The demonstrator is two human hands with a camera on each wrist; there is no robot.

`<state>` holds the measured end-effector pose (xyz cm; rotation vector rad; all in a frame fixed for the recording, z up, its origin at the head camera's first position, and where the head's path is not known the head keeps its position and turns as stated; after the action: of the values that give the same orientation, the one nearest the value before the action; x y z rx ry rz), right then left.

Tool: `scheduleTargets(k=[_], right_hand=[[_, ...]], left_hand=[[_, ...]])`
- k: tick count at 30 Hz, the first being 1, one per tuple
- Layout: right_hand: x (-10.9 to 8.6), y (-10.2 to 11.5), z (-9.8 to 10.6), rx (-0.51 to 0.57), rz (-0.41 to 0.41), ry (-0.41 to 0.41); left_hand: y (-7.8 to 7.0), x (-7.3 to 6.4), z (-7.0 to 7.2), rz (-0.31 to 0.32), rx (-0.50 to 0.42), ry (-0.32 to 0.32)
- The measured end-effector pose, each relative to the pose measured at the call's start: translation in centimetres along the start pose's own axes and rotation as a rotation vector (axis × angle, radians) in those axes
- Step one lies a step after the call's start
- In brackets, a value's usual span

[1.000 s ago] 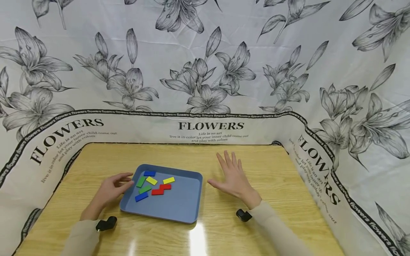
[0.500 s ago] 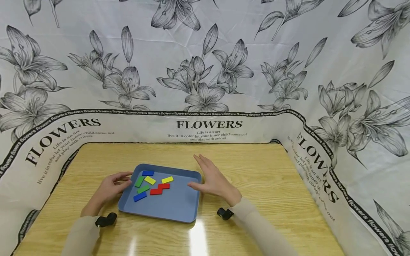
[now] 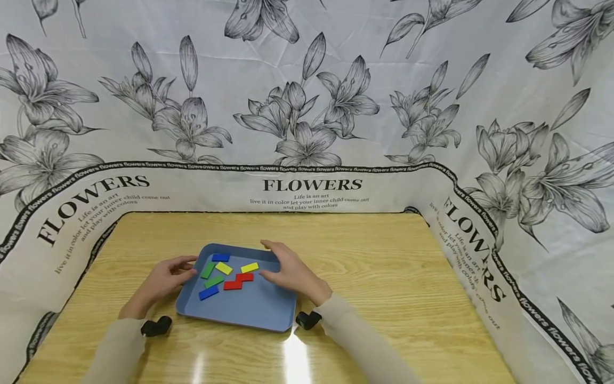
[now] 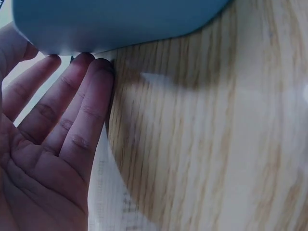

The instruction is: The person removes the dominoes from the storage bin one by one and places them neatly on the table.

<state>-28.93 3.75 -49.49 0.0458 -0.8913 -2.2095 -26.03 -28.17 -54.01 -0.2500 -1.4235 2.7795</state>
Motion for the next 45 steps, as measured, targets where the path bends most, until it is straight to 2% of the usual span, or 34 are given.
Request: scheduleTargets(k=[8,15,24,34,45], right_hand=[[1.8,-0.3,-1.2,0.036,-0.022,0.060],[2.8,0.3,-0.9,-0.001,-0.010,0.113],[4.0,1.1,-2.0,0.035,-0.015,0.152],[3.8,0.7,-4.0,0.027,-0.064,0.162],[3.7,0.6,-4.3,-0.008,-0.079,0.162]], left_hand=[[0.2,0.1,-0.1,-0.017,0.012,0.000],[0.3,0.2,0.2,-0.011,0.046,-0.009],[0.2,0.2,0.3,-0.006,0.002,-0.016],[0.1,0.4,0.1,0.018,-0.051,0.026],[-0.1,0.2,0.3,0.004,-0.057,0.045]])
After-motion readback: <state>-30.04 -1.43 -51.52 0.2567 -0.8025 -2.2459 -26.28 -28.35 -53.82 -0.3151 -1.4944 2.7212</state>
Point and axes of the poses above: each hand's wrist, its own x-axis towards the middle knuckle, its own z-axis out of the back of the hand, y = z × x, the point moved 5 cm from there along x, towards the middle knuckle, and after that the axes turned 5 degrees about z, right-handed, at the moved point
